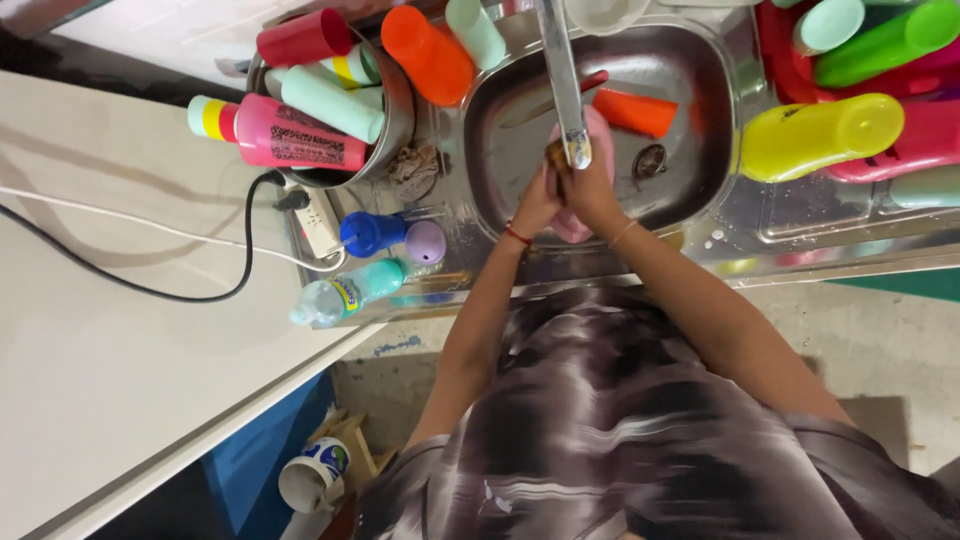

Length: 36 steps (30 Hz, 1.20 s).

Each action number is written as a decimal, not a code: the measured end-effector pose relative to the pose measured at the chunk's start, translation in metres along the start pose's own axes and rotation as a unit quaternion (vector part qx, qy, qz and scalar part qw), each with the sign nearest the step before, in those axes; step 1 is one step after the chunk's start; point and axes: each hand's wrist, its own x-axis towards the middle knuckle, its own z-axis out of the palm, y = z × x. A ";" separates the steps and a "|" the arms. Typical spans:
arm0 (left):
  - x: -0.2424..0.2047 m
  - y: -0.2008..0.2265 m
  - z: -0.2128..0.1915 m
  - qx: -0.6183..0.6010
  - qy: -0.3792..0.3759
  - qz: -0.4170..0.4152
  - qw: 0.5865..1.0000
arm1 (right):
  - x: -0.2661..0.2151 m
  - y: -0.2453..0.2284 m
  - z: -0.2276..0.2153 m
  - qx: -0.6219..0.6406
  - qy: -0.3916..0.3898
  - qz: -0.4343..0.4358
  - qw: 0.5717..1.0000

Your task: Washing and rinsing various dishes including plates, bowls, and cups in a sink using a sponge.

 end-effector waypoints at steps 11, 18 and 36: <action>0.016 -0.064 0.011 -0.533 0.148 -0.165 0.817 | -0.051 0.024 -0.145 -0.153 -0.015 -0.001 0.988; 0.021 -0.097 0.034 -0.599 0.149 -0.107 0.779 | -0.098 0.094 -0.223 -0.440 0.046 0.000 0.897; -0.064 -0.032 0.012 -0.637 0.238 -0.269 0.682 | -0.068 0.008 -0.139 -0.248 -0.022 -0.286 0.925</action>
